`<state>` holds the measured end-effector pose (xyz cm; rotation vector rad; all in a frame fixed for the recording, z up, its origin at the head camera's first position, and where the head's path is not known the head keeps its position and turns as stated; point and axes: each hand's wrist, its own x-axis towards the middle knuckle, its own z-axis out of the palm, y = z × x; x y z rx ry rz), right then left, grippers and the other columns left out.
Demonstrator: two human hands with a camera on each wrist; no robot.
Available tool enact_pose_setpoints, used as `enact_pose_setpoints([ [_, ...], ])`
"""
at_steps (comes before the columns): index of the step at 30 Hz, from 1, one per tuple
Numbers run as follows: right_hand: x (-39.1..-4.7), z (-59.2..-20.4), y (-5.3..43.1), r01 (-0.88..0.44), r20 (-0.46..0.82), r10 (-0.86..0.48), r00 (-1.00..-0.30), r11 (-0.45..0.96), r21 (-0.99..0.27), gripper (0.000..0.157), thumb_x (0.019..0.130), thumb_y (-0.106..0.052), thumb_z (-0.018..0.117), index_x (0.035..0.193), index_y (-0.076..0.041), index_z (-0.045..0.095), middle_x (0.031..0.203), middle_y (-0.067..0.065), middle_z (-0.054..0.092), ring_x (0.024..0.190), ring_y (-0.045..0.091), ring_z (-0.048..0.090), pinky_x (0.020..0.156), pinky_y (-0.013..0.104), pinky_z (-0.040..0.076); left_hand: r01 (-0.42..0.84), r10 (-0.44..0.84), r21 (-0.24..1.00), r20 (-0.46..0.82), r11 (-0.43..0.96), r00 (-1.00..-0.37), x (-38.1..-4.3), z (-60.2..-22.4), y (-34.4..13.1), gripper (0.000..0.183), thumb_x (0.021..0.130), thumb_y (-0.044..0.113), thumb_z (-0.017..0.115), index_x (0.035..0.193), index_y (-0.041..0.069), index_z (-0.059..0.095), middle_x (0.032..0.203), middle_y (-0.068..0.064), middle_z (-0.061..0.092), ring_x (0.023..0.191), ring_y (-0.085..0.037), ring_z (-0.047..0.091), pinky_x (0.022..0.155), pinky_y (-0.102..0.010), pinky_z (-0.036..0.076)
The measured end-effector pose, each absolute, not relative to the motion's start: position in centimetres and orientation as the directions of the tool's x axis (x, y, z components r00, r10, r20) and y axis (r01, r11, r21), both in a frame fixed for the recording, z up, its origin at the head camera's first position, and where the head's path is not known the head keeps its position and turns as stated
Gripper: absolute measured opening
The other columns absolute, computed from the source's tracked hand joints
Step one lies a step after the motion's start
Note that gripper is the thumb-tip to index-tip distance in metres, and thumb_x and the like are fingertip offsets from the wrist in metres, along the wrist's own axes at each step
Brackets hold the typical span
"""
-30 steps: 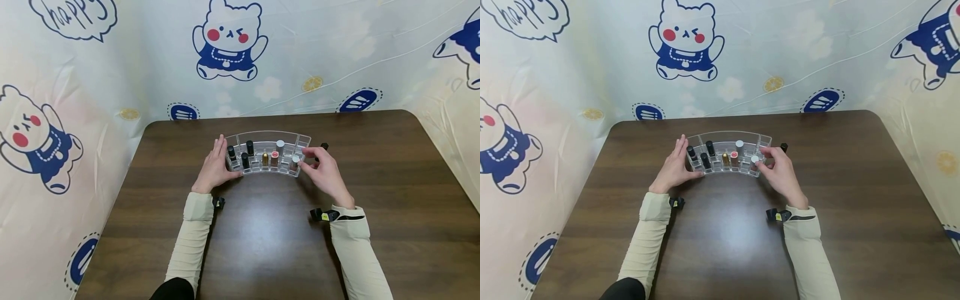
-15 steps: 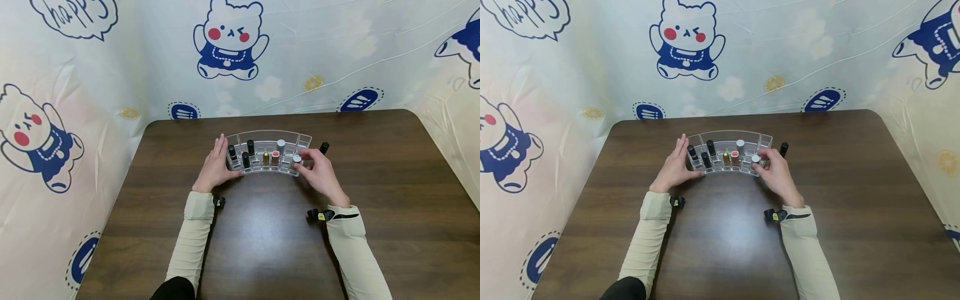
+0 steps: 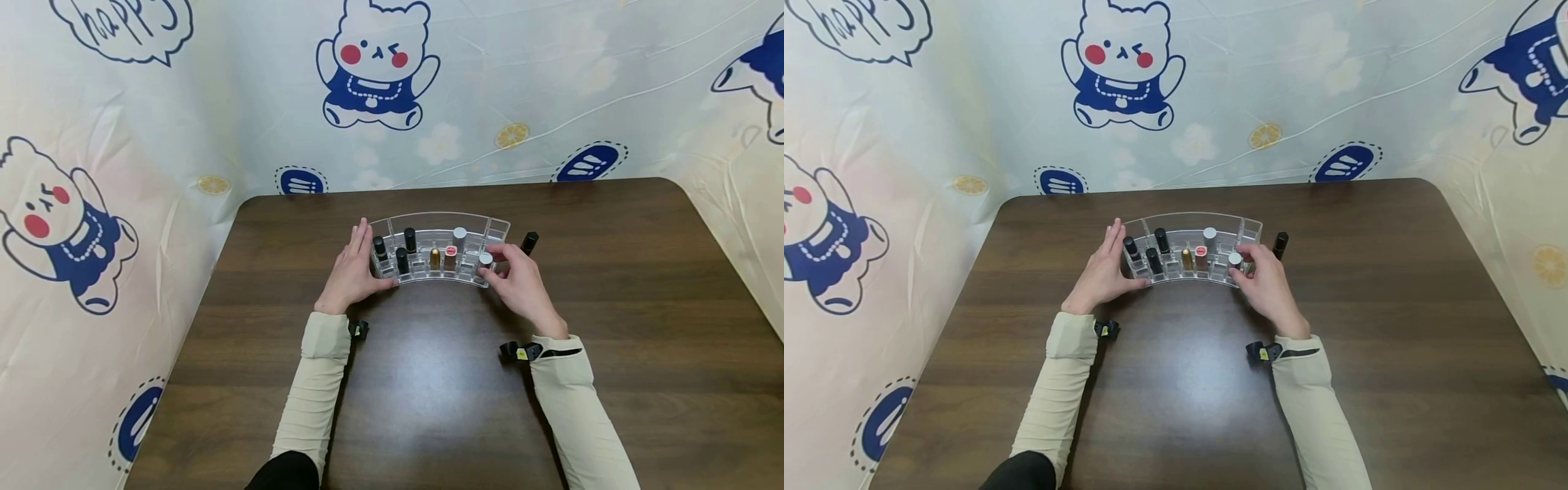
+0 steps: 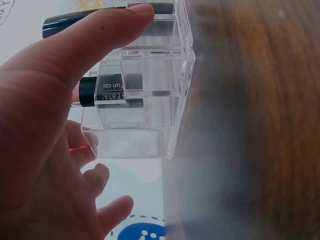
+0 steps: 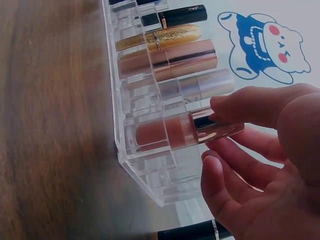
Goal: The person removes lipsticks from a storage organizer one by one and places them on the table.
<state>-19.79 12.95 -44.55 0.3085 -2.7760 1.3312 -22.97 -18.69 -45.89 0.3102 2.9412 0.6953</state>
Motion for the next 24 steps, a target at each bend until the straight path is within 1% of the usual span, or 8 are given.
enact_pose_setpoints([
  [3, -19.84, -44.65, 12.89, -0.195, 0.123, -0.157, -0.98, 0.622, -0.758, 0.041, 0.087, -0.008, 0.07, 0.125, 0.001, 0.056, 0.112, 0.019, 0.058, 0.082, 0.03, 0.056, 0.071, 0.032, 0.047, 0.174, 0.219, 0.454, -0.049, 0.874, -0.975, -22.98, -45.88, -18.65, 0.12, 0.072, 0.052, 0.079, 0.156, 0.007, 0.007, 0.164, -0.003, -0.009, 0.152, -0.023, -0.004, 0.117, -0.056, 0.02],
  [6, -19.9, -44.75, 12.86, -0.199, 0.129, -0.155, -0.979, 0.626, -0.754, 0.041, 0.087, -0.008, 0.07, 0.125, 0.001, 0.056, 0.112, 0.019, 0.059, 0.081, 0.03, 0.057, 0.071, 0.034, 0.048, 0.175, 0.217, 0.452, -0.042, 0.875, -0.975, -22.97, -45.86, -18.63, 0.12, 0.072, 0.052, 0.08, 0.156, 0.007, 0.007, 0.165, -0.005, -0.006, 0.152, -0.024, -0.002, 0.117, -0.057, 0.02],
  [17, -19.82, -44.98, 12.89, -0.207, 0.142, -0.152, -0.978, 0.639, -0.741, 0.039, 0.088, -0.01, 0.07, 0.123, -0.001, 0.057, 0.111, 0.019, 0.06, 0.08, 0.031, 0.057, 0.071, 0.035, 0.047, 0.175, 0.219, 0.452, -0.045, 0.875, -0.975, -22.95, -45.82, -18.62, 0.12, 0.072, 0.053, 0.08, 0.156, 0.007, 0.007, 0.165, -0.004, -0.006, 0.152, -0.024, -0.002, 0.117, -0.057, 0.02],
  [24, -19.87, -45.06, 12.84, -0.208, 0.14, -0.156, -0.978, 0.64, -0.74, 0.038, 0.088, -0.01, 0.069, 0.124, -0.001, 0.058, 0.112, 0.019, 0.06, 0.081, 0.031, 0.057, 0.072, 0.037, 0.048, 0.167, 0.216, 0.452, -0.058, 0.876, -0.975, -22.99, -45.93, -18.72, 0.121, 0.072, 0.053, 0.079, 0.156, 0.008, 0.006, 0.164, 0.001, -0.011, 0.152, -0.021, -0.005, 0.118, -0.057, 0.019],
])
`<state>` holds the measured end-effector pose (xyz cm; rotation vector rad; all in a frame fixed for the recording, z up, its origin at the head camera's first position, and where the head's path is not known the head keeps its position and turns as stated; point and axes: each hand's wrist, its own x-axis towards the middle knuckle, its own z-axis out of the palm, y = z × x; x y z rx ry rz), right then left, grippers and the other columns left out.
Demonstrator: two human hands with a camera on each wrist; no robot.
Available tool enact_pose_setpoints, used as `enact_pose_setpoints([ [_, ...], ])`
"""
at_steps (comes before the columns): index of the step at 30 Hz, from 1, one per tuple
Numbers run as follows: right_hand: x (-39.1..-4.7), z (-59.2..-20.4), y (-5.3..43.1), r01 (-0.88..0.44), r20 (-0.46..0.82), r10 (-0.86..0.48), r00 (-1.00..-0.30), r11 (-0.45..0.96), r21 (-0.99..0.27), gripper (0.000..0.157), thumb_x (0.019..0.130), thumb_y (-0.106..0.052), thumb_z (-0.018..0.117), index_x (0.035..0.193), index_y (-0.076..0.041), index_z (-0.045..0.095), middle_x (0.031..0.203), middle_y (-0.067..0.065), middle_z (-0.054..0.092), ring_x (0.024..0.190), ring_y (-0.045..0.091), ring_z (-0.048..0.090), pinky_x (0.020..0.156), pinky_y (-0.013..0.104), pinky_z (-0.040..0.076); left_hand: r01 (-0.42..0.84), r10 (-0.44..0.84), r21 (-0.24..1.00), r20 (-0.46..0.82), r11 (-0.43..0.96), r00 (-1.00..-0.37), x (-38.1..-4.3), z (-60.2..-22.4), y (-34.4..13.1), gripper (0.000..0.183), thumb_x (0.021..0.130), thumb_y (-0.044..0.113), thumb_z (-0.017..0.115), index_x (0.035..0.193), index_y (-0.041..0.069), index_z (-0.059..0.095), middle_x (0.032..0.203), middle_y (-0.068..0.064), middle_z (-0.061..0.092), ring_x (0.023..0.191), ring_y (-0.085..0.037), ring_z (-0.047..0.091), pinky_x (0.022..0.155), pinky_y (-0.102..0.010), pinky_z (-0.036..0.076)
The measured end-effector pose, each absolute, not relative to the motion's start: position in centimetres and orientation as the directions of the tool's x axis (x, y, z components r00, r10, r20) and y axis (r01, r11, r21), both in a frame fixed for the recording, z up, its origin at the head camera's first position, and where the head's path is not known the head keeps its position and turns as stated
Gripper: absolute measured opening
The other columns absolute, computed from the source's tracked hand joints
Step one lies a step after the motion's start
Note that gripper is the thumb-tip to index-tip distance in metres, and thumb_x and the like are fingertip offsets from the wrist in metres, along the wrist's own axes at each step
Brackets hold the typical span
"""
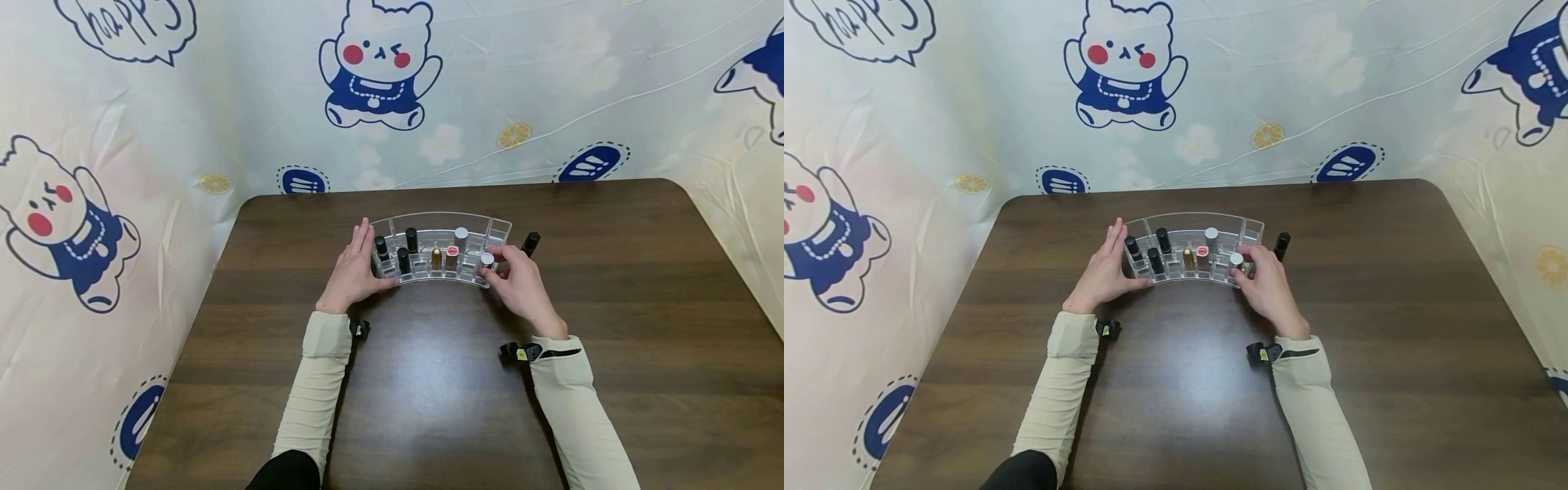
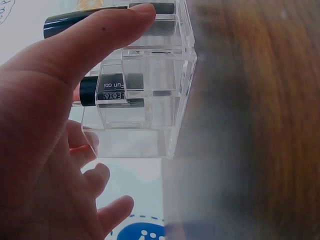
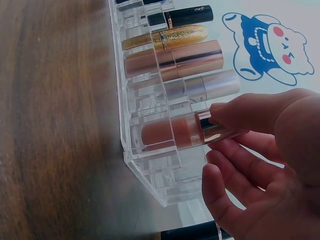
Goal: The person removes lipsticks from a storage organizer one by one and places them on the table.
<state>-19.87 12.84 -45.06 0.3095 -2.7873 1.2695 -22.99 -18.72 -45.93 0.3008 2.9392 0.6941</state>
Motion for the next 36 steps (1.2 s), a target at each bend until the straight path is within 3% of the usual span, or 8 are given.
enact_pose_setpoints([
  [21, -19.9, -44.9, 12.8, -0.238, 0.176, -0.161, -0.971, 0.618, -0.749, 0.034, 0.089, -0.009, 0.069, 0.121, -0.002, 0.059, 0.109, 0.017, 0.059, 0.08, 0.029, 0.056, 0.07, 0.033, 0.046, 0.179, 0.222, 0.456, -0.043, 0.872, -0.974, -22.9, -45.8, -18.7, 0.12, 0.072, 0.053, 0.079, 0.156, 0.008, 0.007, 0.164, -0.001, -0.01, 0.152, -0.025, -0.002, 0.117, -0.056, 0.02],
  [30, -19.7, -44.4, 12.8, -0.258, 0.218, -0.138, -0.966, 0.555, -0.791, 0.033, 0.088, -0.006, 0.069, 0.119, -0.001, 0.058, 0.111, 0.017, 0.058, 0.1, 0.034, 0.061, 0.077, 0.047, 0.052, 0.178, 0.222, 0.456, -0.045, 0.872, -0.974, -23.0, -46.0, -18.7, 0.12, 0.073, 0.053, 0.079, 0.156, 0.008, 0.006, 0.163, 0.003, -0.014, 0.152, -0.026, -0.001, 0.117, -0.057, 0.02],
  [36, -19.6, -44.0, 12.8, -0.255, 0.227, -0.118, -0.967, 0.536, -0.805, 0.035, 0.088, -0.006, 0.069, 0.121, -0.001, 0.058, 0.111, 0.016, 0.058, 0.099, 0.032, 0.062, 0.078, 0.044, 0.053, 0.176, 0.22, 0.458, -0.044, 0.871, -0.974, -23.0, -46.0, -18.7, 0.119, 0.072, 0.053, 0.079, 0.156, 0.008, 0.007, 0.163, 0.005, -0.015, 0.152, -0.026, -0.002, 0.117, -0.057, 0.02],
])
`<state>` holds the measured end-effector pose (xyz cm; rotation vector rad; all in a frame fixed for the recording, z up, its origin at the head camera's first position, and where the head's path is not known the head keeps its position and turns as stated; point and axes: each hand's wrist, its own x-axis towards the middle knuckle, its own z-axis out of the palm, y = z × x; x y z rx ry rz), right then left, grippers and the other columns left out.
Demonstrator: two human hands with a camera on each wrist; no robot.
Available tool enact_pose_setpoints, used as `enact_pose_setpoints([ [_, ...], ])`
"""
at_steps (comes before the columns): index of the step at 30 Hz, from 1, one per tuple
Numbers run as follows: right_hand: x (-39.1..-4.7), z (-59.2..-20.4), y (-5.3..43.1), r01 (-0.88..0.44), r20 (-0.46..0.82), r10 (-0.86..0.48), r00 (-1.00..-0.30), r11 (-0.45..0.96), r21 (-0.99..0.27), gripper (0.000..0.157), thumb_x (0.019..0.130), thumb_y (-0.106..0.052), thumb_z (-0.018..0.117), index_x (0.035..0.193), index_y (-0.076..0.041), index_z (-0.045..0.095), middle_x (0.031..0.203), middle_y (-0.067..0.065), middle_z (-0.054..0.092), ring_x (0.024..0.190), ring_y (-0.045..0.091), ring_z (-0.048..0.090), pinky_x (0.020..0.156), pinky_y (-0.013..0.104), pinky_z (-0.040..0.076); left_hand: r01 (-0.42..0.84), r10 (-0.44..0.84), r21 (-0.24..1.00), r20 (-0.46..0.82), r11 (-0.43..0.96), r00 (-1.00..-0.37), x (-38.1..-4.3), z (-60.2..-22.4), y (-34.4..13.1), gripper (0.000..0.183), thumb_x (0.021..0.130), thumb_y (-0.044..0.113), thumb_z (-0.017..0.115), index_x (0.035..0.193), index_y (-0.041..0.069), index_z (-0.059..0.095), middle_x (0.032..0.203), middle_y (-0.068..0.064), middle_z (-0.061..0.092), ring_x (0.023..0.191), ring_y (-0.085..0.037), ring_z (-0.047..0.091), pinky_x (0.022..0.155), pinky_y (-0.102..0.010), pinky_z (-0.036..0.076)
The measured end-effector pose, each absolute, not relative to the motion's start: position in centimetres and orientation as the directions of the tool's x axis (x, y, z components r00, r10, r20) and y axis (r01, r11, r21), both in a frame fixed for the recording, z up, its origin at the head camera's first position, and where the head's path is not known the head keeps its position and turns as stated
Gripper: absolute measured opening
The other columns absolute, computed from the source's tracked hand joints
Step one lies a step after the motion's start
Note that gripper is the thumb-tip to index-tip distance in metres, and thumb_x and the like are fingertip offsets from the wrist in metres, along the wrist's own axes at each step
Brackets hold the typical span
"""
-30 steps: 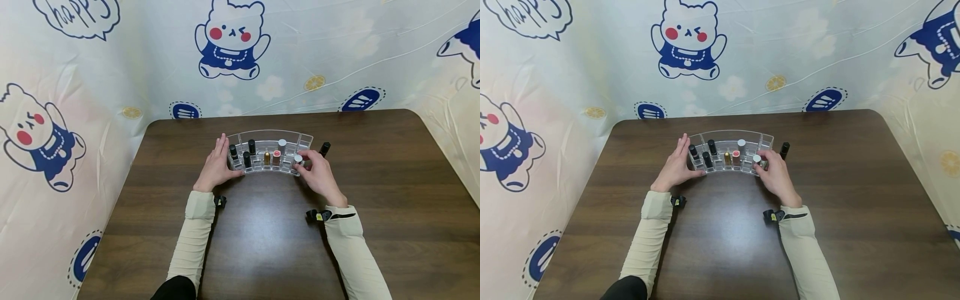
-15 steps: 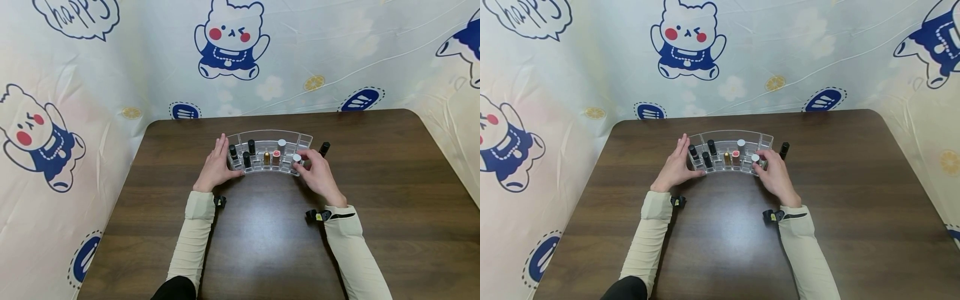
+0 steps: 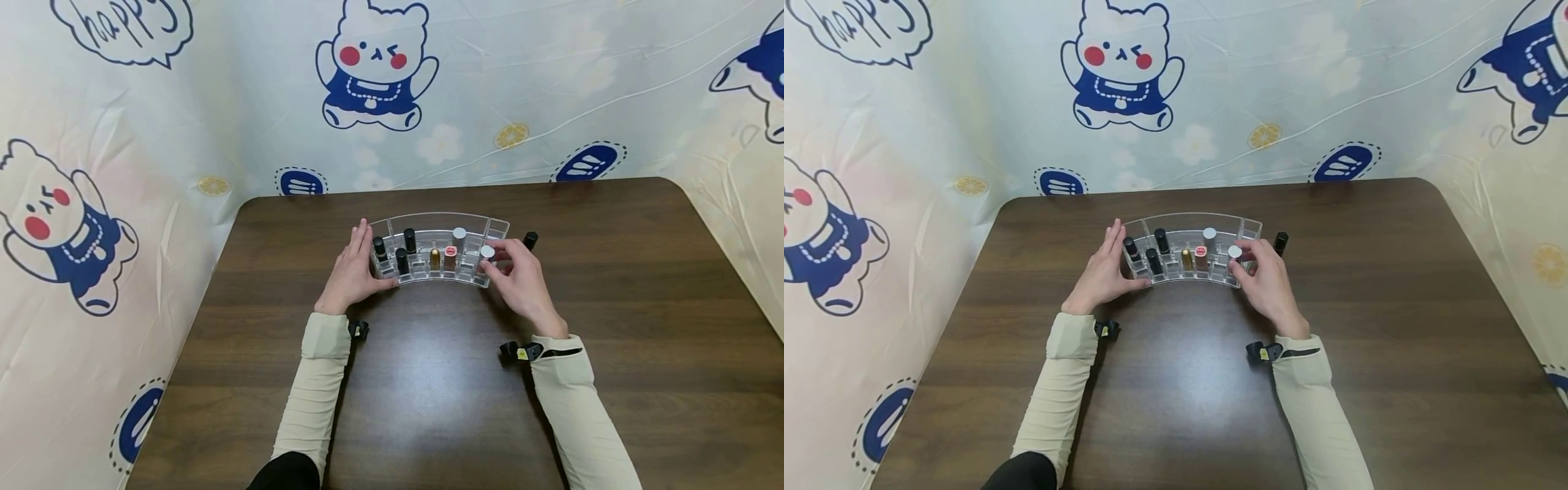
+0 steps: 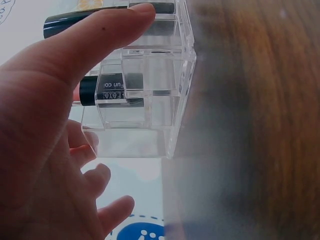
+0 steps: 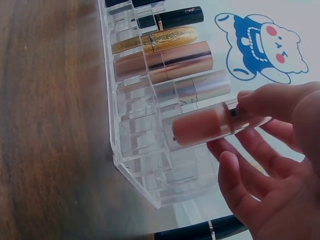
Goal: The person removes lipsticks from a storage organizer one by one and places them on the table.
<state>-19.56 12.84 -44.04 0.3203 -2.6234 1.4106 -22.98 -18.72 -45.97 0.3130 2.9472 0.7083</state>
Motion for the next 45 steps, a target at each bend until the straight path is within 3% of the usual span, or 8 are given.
enact_pose_setpoints([
  [8, -19.7, -44.0, 12.9, -0.284, 0.268, -0.106, -0.957, 0.518, -0.807, 0.035, 0.087, -0.005, 0.069, 0.12, -0.002, 0.059, 0.108, 0.015, 0.059, 0.096, 0.032, 0.063, 0.076, 0.043, 0.052, 0.175, 0.222, 0.464, -0.047, 0.868, -0.974, -23.0, -46.0, -18.7, 0.12, 0.072, 0.054, 0.079, 0.156, 0.008, 0.007, 0.164, -0.001, -0.01, 0.152, -0.025, -0.003, 0.117, -0.058, 0.02],
  [18, -19.7, -43.8, 13.1, -0.297, 0.292, -0.094, -0.952, 0.52, -0.801, 0.034, 0.087, -0.007, 0.071, 0.119, -0.003, 0.06, 0.105, 0.013, 0.059, 0.091, 0.028, 0.064, 0.071, 0.022, 0.049, 0.173, 0.224, 0.47, -0.055, 0.865, -0.973, -22.9, -45.7, -18.6, 0.119, 0.073, 0.053, 0.078, 0.156, 0.007, 0.007, 0.163, 0.003, -0.014, 0.152, -0.025, -0.004, 0.117, -0.057, 0.02],
  [28, -19.7, -43.7, 13.5, -0.281, 0.287, -0.074, -0.955, 0.531, -0.799, 0.036, 0.086, -0.011, 0.072, 0.119, -0.005, 0.061, 0.104, 0.011, 0.059, 0.09, 0.025, 0.062, 0.072, 0.02, 0.05, 0.182, 0.228, 0.462, -0.046, 0.868, -0.973, -23.0, -45.7, -18.5, 0.119, 0.073, 0.053, 0.079, 0.156, 0.006, 0.008, 0.164, -0.003, -0.009, 0.152, -0.028, -0.002, 0.117, -0.056, 0.02],
  [35, -19.7, -43.4, 14.0, -0.28, 0.3, -0.045, -0.953, 0.507, -0.815, 0.035, 0.087, -0.012, 0.072, 0.118, -0.002, 0.061, 0.101, 0.015, 0.059, 0.087, 0.027, 0.06, 0.069, 0.008, 0.044, 0.178, 0.226, 0.466, -0.049, 0.867, -0.973, -22.9, -45.7, -18.5, 0.119, 0.072, 0.053, 0.079, 0.156, 0.007, 0.008, 0.164, -0.001, -0.011, 0.152, -0.027, -0.002, 0.117, -0.058, 0.02],
  [45, -19.8, -43.2, 14.7, -0.282, 0.325, -0.007, -0.946, 0.515, -0.809, 0.035, 0.085, -0.011, 0.073, 0.117, -0.003, 0.061, 0.1, 0.012, 0.06, 0.084, 0.02, 0.057, 0.068, 0.013, 0.045, 0.183, 0.225, 0.462, -0.038, 0.868, -0.974, -22.9, -45.7, -18.6, 0.119, 0.073, 0.053, 0.079, 0.156, 0.006, 0.009, 0.165, -0.003, -0.008, 0.152, -0.03, 0.001, 0.116, -0.057, 0.021],
])
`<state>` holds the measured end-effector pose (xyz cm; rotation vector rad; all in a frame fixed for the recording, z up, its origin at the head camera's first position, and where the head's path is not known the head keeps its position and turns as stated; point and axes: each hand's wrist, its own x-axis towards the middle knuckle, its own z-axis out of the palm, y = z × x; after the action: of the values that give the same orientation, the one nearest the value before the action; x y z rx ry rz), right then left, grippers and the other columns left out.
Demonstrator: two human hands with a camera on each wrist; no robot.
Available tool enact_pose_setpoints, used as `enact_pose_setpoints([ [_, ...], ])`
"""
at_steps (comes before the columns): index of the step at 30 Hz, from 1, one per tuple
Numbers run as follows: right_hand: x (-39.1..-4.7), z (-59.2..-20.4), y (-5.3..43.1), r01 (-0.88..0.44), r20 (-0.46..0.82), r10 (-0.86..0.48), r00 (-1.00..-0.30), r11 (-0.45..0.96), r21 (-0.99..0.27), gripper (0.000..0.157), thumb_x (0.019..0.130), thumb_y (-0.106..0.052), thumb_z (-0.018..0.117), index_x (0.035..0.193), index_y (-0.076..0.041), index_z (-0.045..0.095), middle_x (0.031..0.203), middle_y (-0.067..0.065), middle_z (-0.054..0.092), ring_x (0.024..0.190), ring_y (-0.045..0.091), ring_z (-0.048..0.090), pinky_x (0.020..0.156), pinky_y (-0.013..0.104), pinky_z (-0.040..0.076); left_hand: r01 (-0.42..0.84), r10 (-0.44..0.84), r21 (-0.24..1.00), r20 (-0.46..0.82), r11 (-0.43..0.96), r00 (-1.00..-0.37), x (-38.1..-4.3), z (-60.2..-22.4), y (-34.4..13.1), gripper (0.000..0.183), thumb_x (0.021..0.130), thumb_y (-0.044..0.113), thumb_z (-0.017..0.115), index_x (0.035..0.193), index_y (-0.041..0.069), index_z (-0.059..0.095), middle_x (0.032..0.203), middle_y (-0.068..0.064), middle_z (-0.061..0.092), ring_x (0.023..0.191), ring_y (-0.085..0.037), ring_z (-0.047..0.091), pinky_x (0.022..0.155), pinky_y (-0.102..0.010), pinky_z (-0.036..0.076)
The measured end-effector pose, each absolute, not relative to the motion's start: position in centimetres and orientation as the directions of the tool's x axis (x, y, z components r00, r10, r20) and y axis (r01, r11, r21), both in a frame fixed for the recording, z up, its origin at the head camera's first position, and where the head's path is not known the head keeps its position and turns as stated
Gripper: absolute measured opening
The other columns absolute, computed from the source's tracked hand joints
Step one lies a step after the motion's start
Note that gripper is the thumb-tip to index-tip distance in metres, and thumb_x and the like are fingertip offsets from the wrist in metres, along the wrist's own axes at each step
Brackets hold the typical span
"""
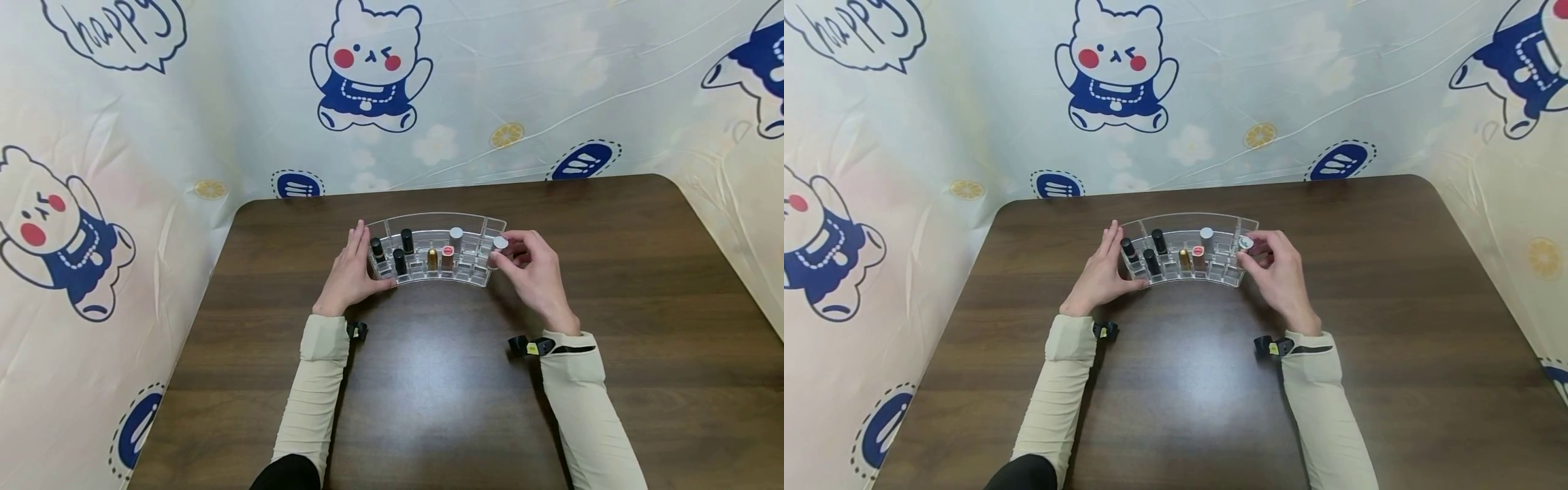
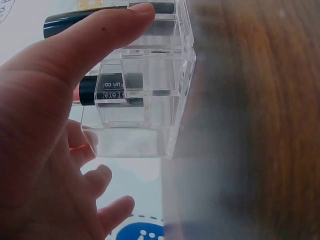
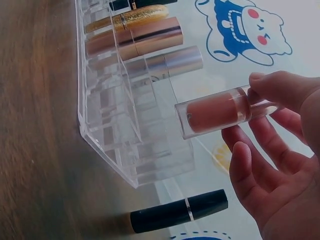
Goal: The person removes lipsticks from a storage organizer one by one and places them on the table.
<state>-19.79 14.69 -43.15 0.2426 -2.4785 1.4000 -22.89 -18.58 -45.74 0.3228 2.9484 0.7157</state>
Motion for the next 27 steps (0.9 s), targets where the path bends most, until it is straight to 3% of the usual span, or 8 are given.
enact_pose_setpoints([
  [9, -19.8, -43.1, 15.7, -0.273, 0.335, 0.035, -0.942, 0.503, -0.82, 0.033, 0.086, -0.012, 0.073, 0.115, -0.002, 0.061, 0.099, 0.012, 0.06, 0.084, 0.023, 0.057, 0.068, 0.01, 0.044, 0.175, 0.227, 0.467, -0.058, 0.867, -0.972, -22.9, -45.7, -18.6, 0.119, 0.073, 0.053, 0.079, 0.156, 0.007, 0.006, 0.163, 0.002, -0.014, 0.152, -0.027, -0.003, 0.117, -0.057, 0.019],
  [20, -19.8, -42.8, 17.0, -0.239, 0.325, 0.093, -0.941, 0.497, -0.834, 0.034, 0.085, -0.014, 0.074, 0.115, -0.003, 0.062, 0.101, 0.01, 0.062, 0.084, 0.005, 0.056, 0.071, 0.01, 0.045, 0.173, 0.223, 0.464, -0.054, 0.869, -0.973, -22.8, -45.8, -18.6, 0.12, 0.073, 0.053, 0.079, 0.156, 0.008, 0.006, 0.165, -0.003, -0.009, 0.152, -0.023, -0.005, 0.117, -0.057, 0.019],
  [27, -19.7, -42.6, 17.5, -0.211, 0.303, 0.111, -0.946, 0.498, -0.841, 0.036, 0.086, -0.017, 0.073, 0.117, -0.004, 0.061, 0.103, 0.01, 0.062, 0.085, 0.001, 0.055, 0.072, 0.008, 0.044, 0.169, 0.219, 0.466, -0.056, 0.868, -0.974, -22.9, -45.9, -18.6, 0.12, 0.073, 0.053, 0.079, 0.156, 0.008, 0.006, 0.165, -0.003, -0.009, 0.152, -0.023, -0.005, 0.118, -0.055, 0.019],
])
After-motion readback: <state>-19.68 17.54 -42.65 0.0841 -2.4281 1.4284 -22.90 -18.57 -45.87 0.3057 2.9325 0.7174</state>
